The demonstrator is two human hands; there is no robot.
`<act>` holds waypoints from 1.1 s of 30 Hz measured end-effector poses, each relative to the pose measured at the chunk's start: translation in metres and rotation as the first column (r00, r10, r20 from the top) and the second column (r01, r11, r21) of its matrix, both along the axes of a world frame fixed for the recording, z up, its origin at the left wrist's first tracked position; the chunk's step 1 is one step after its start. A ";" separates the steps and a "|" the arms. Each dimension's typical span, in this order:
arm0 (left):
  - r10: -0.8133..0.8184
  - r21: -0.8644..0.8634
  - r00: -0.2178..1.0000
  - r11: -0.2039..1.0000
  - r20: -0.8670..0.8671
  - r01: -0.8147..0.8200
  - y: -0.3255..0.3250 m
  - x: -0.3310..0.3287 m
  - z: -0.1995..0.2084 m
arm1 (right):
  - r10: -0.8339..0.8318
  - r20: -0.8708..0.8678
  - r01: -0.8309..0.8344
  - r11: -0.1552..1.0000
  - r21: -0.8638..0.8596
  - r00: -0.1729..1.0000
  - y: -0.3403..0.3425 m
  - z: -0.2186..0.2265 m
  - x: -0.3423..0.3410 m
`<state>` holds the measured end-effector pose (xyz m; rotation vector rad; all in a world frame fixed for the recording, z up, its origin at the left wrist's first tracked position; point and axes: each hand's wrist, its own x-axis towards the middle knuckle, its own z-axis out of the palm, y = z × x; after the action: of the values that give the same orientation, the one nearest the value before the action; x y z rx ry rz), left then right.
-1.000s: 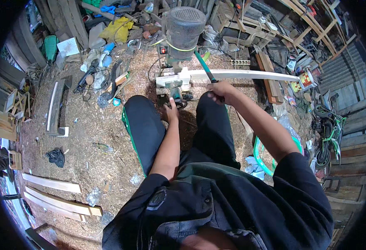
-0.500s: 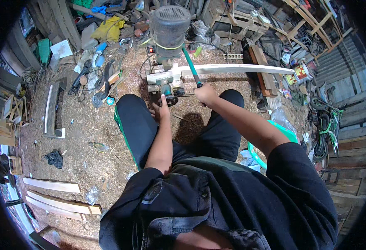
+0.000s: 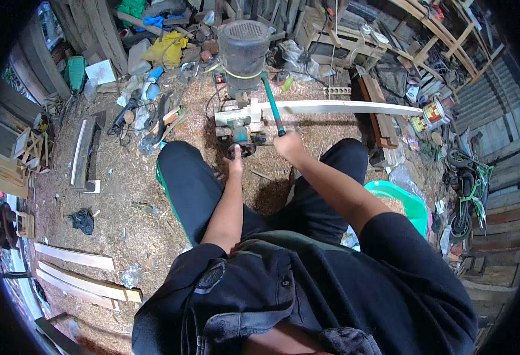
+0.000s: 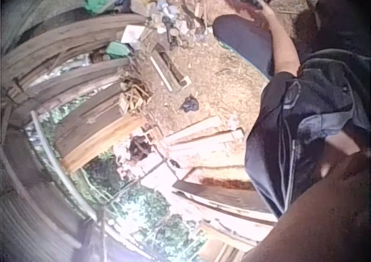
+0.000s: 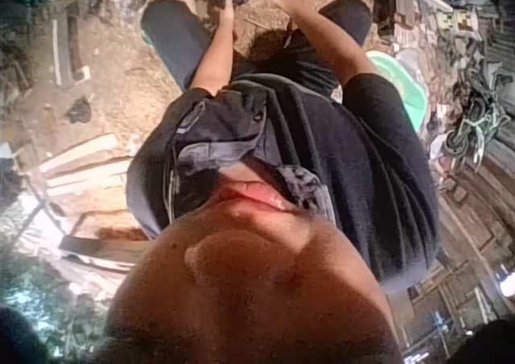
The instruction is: Shaping a long piece of wood using a wood lathe and a hand-held cutting tool.
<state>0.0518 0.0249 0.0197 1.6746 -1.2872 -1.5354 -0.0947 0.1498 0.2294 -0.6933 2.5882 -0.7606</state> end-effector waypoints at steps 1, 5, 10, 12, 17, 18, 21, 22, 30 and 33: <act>-0.080 0.000 0.997 0.997 -0.001 0.080 0.019 -0.007 0.020 | -0.023 -0.001 0.023 1.000 0.010 1.000 0.008 -0.003 -0.010; -0.300 0.100 0.951 0.947 -0.071 0.306 0.057 0.011 0.113 | -0.106 0.307 0.070 0.990 0.125 0.946 0.024 -0.001 -0.018; -0.141 -0.023 0.986 0.989 0.093 0.143 0.021 0.030 0.060 | 0.002 0.044 -0.004 0.999 0.048 0.999 0.014 0.004 0.022; -0.165 -0.012 0.983 0.986 0.078 0.167 0.026 0.018 0.063 | -0.046 -0.003 0.046 0.997 0.063 0.999 0.018 -0.020 0.010; -0.060 -0.158 0.981 0.983 0.183 0.090 0.027 0.011 0.047 | -0.030 0.009 0.030 0.999 0.021 0.999 0.011 -0.023 0.010; -0.078 -0.147 0.979 0.983 0.189 0.107 0.033 0.008 0.053 | -0.047 0.024 0.047 0.999 0.010 0.999 0.014 -0.023 0.007; -0.111 -0.135 0.976 0.981 0.185 0.137 0.042 0.009 0.063 | -0.075 0.048 0.073 0.997 0.040 0.996 0.015 -0.024 0.006; -0.112 -0.129 0.975 0.982 0.192 0.138 0.043 0.015 0.064 | -0.075 0.029 0.074 0.996 0.053 0.997 0.015 -0.025 0.007; -0.316 -0.036 0.873 0.935 0.371 0.353 0.013 0.036 0.017 | -0.049 0.074 0.047 0.999 0.026 0.996 0.006 -0.037 0.012; -0.238 -0.035 0.745 0.943 0.624 0.331 0.020 0.025 0.017 | -0.064 0.058 0.065 0.998 -0.008 0.996 0.015 -0.053 0.002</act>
<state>0.0765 0.0454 0.0370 2.0368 -2.0213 -1.0189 -0.0925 0.1652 0.1759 -0.5843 2.5671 -0.8012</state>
